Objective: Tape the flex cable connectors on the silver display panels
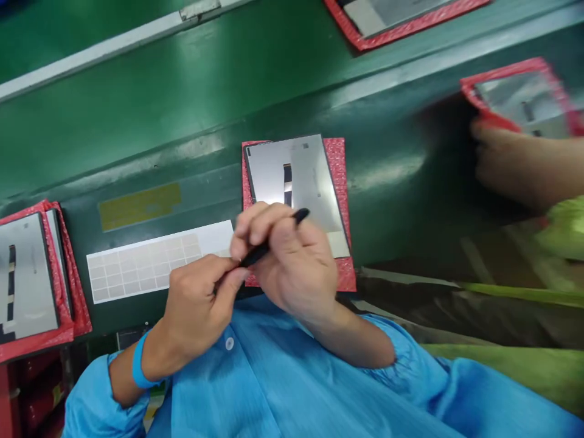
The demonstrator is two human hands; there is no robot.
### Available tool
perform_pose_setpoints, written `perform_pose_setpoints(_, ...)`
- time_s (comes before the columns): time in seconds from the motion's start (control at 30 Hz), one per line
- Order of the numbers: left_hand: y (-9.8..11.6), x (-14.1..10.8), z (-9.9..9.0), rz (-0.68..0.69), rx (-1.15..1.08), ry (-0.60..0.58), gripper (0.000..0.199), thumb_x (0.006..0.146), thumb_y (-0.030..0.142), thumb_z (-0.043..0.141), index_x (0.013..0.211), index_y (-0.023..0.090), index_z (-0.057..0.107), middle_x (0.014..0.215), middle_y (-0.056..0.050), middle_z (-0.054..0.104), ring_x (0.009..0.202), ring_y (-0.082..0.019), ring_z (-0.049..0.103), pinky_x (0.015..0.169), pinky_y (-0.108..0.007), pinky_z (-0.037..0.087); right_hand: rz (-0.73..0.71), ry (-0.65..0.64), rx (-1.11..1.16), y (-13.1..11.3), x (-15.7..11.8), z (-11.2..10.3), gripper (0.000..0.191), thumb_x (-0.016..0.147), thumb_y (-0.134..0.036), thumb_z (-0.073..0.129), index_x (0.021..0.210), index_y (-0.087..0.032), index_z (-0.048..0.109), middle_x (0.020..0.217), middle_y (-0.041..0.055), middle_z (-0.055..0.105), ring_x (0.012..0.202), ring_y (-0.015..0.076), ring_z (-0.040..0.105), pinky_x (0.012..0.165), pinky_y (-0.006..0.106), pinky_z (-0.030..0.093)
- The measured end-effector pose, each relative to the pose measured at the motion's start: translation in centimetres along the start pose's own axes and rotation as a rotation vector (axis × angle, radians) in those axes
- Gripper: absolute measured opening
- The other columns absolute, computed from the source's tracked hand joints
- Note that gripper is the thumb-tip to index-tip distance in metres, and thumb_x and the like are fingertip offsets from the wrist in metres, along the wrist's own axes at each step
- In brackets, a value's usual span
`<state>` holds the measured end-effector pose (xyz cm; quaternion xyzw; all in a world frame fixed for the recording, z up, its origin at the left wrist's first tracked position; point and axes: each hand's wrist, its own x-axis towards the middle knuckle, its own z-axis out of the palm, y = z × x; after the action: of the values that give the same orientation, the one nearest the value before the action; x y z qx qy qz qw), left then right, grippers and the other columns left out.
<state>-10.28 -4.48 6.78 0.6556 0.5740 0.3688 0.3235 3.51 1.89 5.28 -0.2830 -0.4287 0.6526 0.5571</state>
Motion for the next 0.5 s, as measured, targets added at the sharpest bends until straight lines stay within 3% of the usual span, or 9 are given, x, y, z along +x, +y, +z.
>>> perform_pose_setpoints(0.07,-0.9,0.1,-1.4,0.019,0.068,0.046,0.014,0.105,0.018,0.066,0.095,0.019,0.076,0.081,0.002,0.077,0.067,-0.010,0.068,0.066,-0.024,0.048,0.033,-0.108,-0.180,0.3,1.2,-0.2,0.034,0.104,-0.051,0.074,0.088,-0.022,0.069,0.087,0.0023,0.065,0.078,0.0160,0.063,0.068,0.030,0.053)
perform_pose_setpoints(0.2,-3.4,1.5,-4.4,0.049,0.191,0.075,0.014,0.105,0.020,0.067,0.094,0.021,0.077,0.083,0.003,0.078,0.069,-0.010,0.068,0.067,-0.024,0.048,0.193,-0.296,-0.291,0.7,4.3,-0.7,0.039,0.096,-0.056,0.083,0.089,-0.020,0.070,0.079,0.0009,0.067,0.072,0.0148,0.064,0.066,0.029,0.054)
perform_pose_setpoints(0.37,-9.5,5.1,-7.8,0.067,0.410,0.174,0.022,0.106,0.026,0.062,0.116,0.021,0.081,0.113,-0.006,0.080,0.101,-0.021,0.073,0.090,-0.033,0.056,0.131,-0.048,-0.303,4.6,9.1,-0.3,0.051,0.077,-0.062,0.097,0.087,-0.023,0.066,0.073,-0.0013,0.072,0.065,0.0166,0.072,0.061,0.031,0.062)
perform_pose_setpoints(0.5,-13.6,6.2,-7.3,0.077,0.568,0.084,0.032,0.103,0.029,0.067,0.131,0.020,0.079,0.125,-0.012,0.071,0.113,-0.029,0.063,0.101,-0.046,0.055,0.168,0.034,-0.343,8.4,11.0,-0.4,0.053,0.071,-0.063,0.099,0.085,-0.025,0.065,0.071,-0.0034,0.071,0.062,0.0162,0.072,0.057,0.030,0.063)
